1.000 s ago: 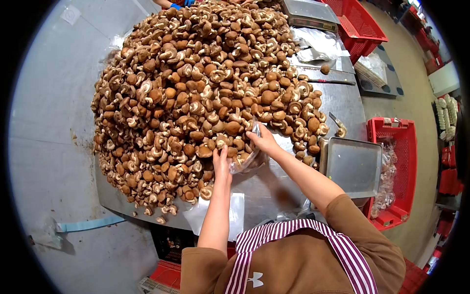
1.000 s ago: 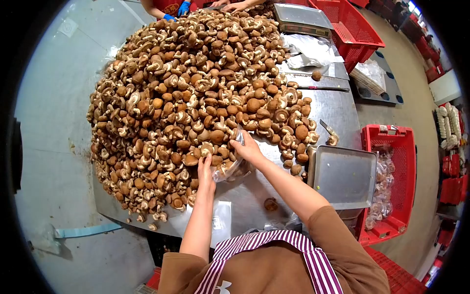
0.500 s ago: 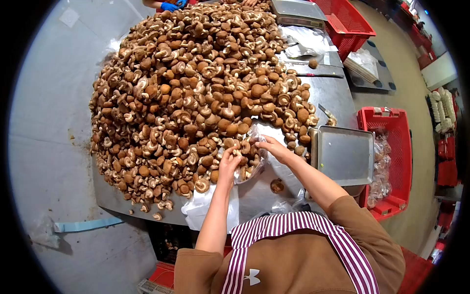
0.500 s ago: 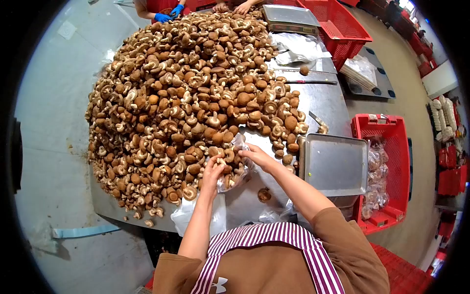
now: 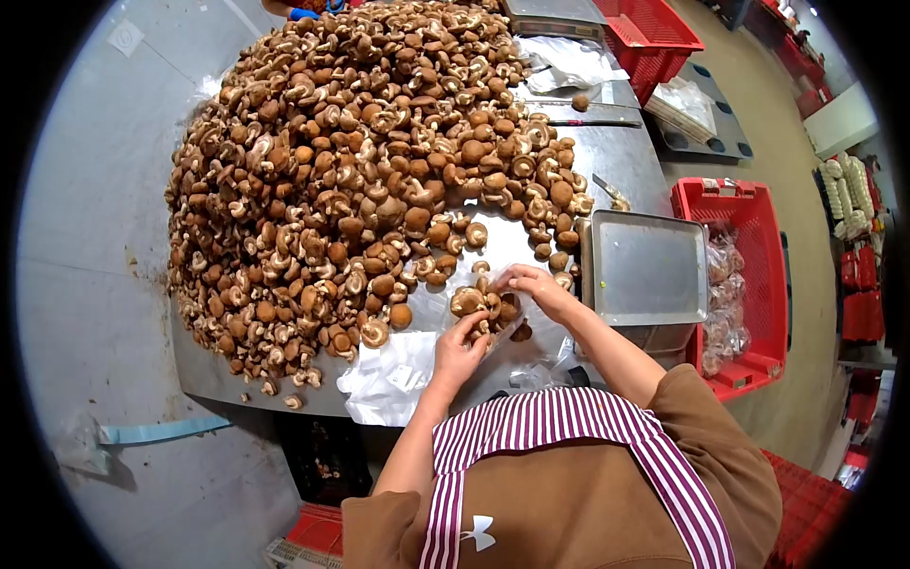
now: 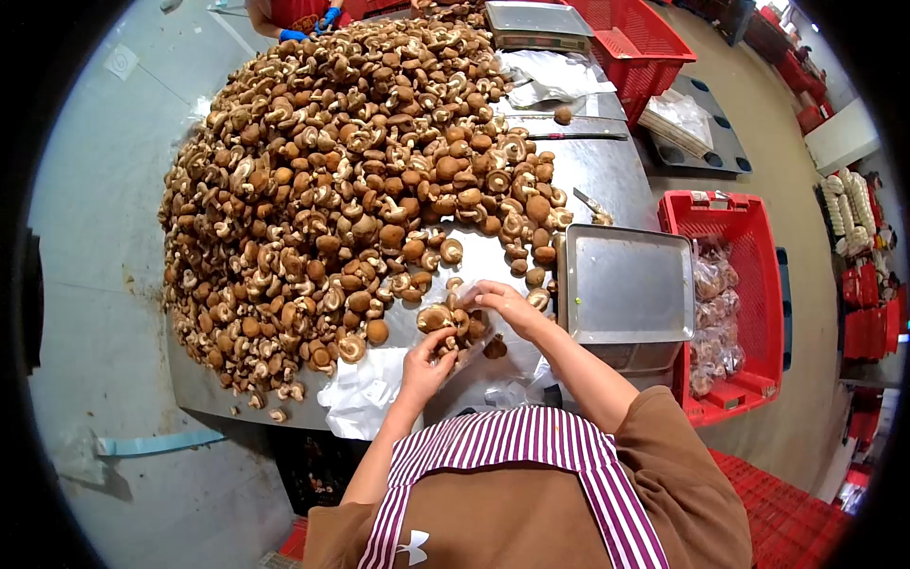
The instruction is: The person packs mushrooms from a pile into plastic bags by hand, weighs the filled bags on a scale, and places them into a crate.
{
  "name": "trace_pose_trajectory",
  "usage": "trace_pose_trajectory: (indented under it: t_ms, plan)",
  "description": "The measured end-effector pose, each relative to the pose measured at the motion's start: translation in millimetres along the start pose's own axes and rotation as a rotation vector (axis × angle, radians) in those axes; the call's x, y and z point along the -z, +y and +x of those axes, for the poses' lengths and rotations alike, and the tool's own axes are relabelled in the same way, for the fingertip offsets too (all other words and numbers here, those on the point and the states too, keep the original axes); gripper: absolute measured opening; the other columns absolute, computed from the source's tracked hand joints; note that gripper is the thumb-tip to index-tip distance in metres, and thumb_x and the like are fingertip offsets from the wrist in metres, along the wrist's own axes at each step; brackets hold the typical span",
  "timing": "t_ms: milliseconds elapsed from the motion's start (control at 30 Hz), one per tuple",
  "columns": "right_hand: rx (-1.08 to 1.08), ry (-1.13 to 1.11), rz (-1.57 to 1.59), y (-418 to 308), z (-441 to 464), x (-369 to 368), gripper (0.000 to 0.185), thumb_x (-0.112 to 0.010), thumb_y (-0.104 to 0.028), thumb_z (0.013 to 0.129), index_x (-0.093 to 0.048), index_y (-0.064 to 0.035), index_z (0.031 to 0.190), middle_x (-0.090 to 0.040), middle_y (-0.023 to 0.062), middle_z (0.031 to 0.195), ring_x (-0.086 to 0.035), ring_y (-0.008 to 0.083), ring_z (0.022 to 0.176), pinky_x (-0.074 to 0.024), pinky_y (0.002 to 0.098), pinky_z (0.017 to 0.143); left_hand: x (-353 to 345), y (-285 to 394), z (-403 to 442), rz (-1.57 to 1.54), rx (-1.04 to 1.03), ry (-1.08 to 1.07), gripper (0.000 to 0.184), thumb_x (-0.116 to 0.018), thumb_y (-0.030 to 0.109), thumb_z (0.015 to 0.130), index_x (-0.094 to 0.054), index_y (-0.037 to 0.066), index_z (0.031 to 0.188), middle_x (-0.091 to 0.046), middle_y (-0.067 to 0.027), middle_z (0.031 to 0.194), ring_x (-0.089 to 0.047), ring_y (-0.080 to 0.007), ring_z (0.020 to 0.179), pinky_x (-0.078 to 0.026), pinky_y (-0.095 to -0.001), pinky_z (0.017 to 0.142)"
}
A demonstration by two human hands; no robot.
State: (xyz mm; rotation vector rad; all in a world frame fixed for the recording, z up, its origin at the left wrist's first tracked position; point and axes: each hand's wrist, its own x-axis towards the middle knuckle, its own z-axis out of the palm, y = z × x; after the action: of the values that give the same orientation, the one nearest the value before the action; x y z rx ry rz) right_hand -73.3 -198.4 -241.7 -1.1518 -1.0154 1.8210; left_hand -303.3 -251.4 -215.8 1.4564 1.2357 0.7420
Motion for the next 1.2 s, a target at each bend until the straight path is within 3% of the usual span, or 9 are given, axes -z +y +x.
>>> trace_pose_trajectory:
  t_ms: [133,200,333,533,600,733,867,1033,1200]
  plan:
    - [0.035,-0.063,-0.31,0,-24,-13,0.037,-0.065,-0.018,0.091,-0.057,-0.0068,0.125,-0.062,0.007,0.117,-0.057,0.0198,0.106,-0.046,0.0348,0.095,-8,-13,-15,0.236,0.02,-0.03,0.036,-0.07,0.008,0.083,-0.068,0.01,0.119,-0.072,-0.0148,0.107,-0.071,-0.0252,0.092,-0.054,-0.0317,0.081]
    - [0.043,-0.049,-0.852,2,-32,-20,0.044,-0.069,-0.019,0.088,-0.054,-0.0043,0.127,-0.058,0.0139,0.125,-0.056,0.0273,0.111,-0.0453,0.0369,0.097,-9,-11,-19,0.393,-0.097,-0.044,0.035,-0.069,0.011,0.084,-0.069,0.009,0.118,-0.071,-0.0172,0.101,-0.069,-0.0329,0.089,-0.054,-0.0377,0.079]
    - [0.376,0.152,-0.951,35,-41,-23,0.051,-0.072,-0.017,0.079,-0.053,-0.0022,0.124,-0.057,0.0192,0.117,-0.055,0.0372,0.108,-0.0461,0.038,0.095,-13,-15,-28,0.451,-0.095,-0.067,0.029,-0.069,0.011,0.083,-0.07,0.008,0.112,-0.069,-0.0193,0.095,-0.065,-0.0386,0.088,-0.053,-0.044,0.079]
    - [0.044,0.126,-0.592,1,-52,-14,0.047,-0.075,-0.018,0.083,-0.054,-0.0044,0.123,-0.063,0.0107,0.111,-0.058,0.0222,0.105,-0.0468,0.0362,0.093,-7,-4,-39,0.59,-0.168,-0.201,0.04,-0.056,0.0,0.083,-0.061,0.007,0.122,-0.064,-0.0168,0.115,-0.066,-0.039,0.088,-0.054,-0.0454,0.078]
    - [-0.068,0.152,-0.145,-7,-55,-5,0.04,-0.072,-0.016,0.087,-0.055,-0.0065,0.121,-0.063,0.0052,0.107,-0.058,0.0163,0.1,-0.0474,0.0329,0.089,-1,0,-47,0.643,-0.227,-0.191,0.051,-0.051,-0.007,0.081,-0.055,0.008,0.129,-0.06,-0.0149,0.13,-0.066,-0.0379,0.095,-0.055,-0.044,0.081]
    - [-0.044,0.108,0.138,-21,-60,7,0.041,-0.07,-0.008,0.086,-0.053,-0.0078,0.123,-0.063,0.0013,0.104,-0.058,0.0117,0.096,-0.0476,0.0277,0.083,20,21,-48,0.711,-0.085,-0.195,0.048,-0.05,-0.01,0.08,-0.059,0.005,0.124,-0.061,-0.0136,0.131,-0.066,-0.0361,0.101,-0.055,-0.0423,0.085]
    - [0.023,0.101,0.393,-42,-67,2,0.043,-0.072,-0.008,0.085,-0.052,-0.011,0.123,-0.063,0.0022,0.112,-0.061,0.0128,0.101,-0.0482,0.0291,0.089,37,44,-45,0.558,-0.274,0.102,0.041,-0.05,-0.011,0.077,-0.065,0.001,0.113,-0.066,-0.0172,0.118,-0.066,-0.0354,0.102,-0.054,-0.0408,0.086]
    - [0.003,0.062,-0.177,-25,-50,8,0.035,-0.072,-0.006,0.086,-0.055,-0.0082,0.117,-0.063,-0.0003,0.104,-0.06,0.0087,0.096,-0.0487,0.0252,0.082,21,28,-41,0.49,-0.282,0.146,0.042,-0.051,-0.01,0.076,-0.065,0.005,0.113,-0.067,-0.0152,0.111,-0.067,-0.0354,0.096,-0.055,-0.0404,0.081]
    - [-0.053,0.027,-0.196,-3,-61,-10,0.034,-0.072,-0.009,0.085,-0.057,-0.0065,0.116,-0.056,-0.0004,0.1,-0.053,0.0093,0.09,-0.0453,0.0262,0.077,3,27,-55,0.543,-0.175,0.108,0.036,-0.061,0.002,0.081,-0.064,0.008,0.116,-0.066,-0.0121,0.113,-0.068,-0.0322,0.091,-0.056,-0.0386,0.076]
